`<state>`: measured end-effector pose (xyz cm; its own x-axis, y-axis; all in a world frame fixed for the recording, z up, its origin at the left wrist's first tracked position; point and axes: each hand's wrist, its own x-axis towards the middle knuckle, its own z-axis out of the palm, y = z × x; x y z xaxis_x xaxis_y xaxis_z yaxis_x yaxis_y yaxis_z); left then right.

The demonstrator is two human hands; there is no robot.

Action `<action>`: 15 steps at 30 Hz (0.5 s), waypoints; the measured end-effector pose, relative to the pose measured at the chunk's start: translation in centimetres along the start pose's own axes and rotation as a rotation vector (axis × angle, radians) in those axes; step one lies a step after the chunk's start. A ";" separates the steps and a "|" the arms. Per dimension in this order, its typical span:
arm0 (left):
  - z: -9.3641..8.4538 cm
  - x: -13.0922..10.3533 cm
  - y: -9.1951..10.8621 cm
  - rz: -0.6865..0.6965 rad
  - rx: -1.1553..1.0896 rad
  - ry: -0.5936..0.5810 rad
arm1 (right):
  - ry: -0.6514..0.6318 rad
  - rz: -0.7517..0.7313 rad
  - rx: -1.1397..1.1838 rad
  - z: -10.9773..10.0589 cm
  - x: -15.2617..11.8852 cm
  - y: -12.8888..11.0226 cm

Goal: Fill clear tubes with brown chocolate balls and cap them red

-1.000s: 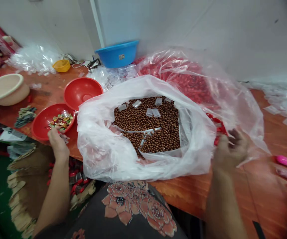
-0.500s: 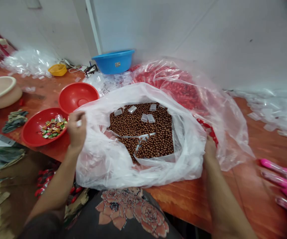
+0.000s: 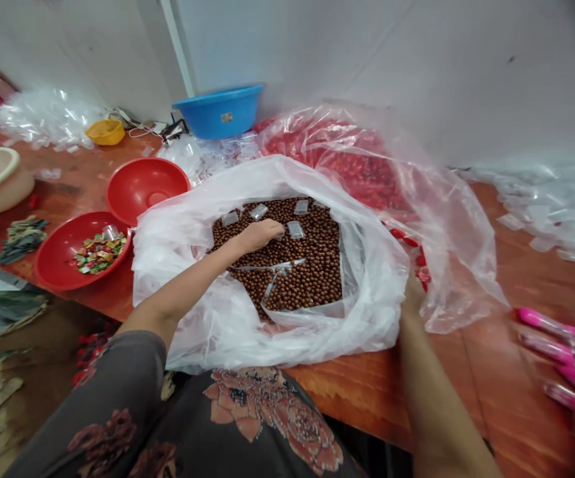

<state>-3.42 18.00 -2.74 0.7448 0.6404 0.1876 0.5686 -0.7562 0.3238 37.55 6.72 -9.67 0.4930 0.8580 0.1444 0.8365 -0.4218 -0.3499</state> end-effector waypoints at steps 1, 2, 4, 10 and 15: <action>-0.3 -0.6 0.1 -0.015 -0.030 0.012 | -0.022 0.048 -0.016 0.4 0.1 0.3; -0.8 -1.2 0.2 -0.035 -0.067 0.029 | -0.041 0.087 -0.025 0.7 0.1 0.5; -1.9 -2.5 0.4 -0.083 -0.144 0.048 | -0.063 0.134 -0.029 1.1 0.2 0.7; -4.7 -5.3 1.8 -0.269 -0.099 -0.172 | -0.061 0.195 -0.025 1.7 0.3 0.7; -4.5 -6.6 4.4 -0.675 0.003 -0.317 | -0.045 0.196 -0.020 2.3 0.5 1.1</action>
<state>-7.39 11.09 1.64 0.2975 0.8968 -0.3275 0.9388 -0.2125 0.2710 38.12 7.34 -12.08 0.6361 0.7709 0.0335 0.7304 -0.5876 -0.3483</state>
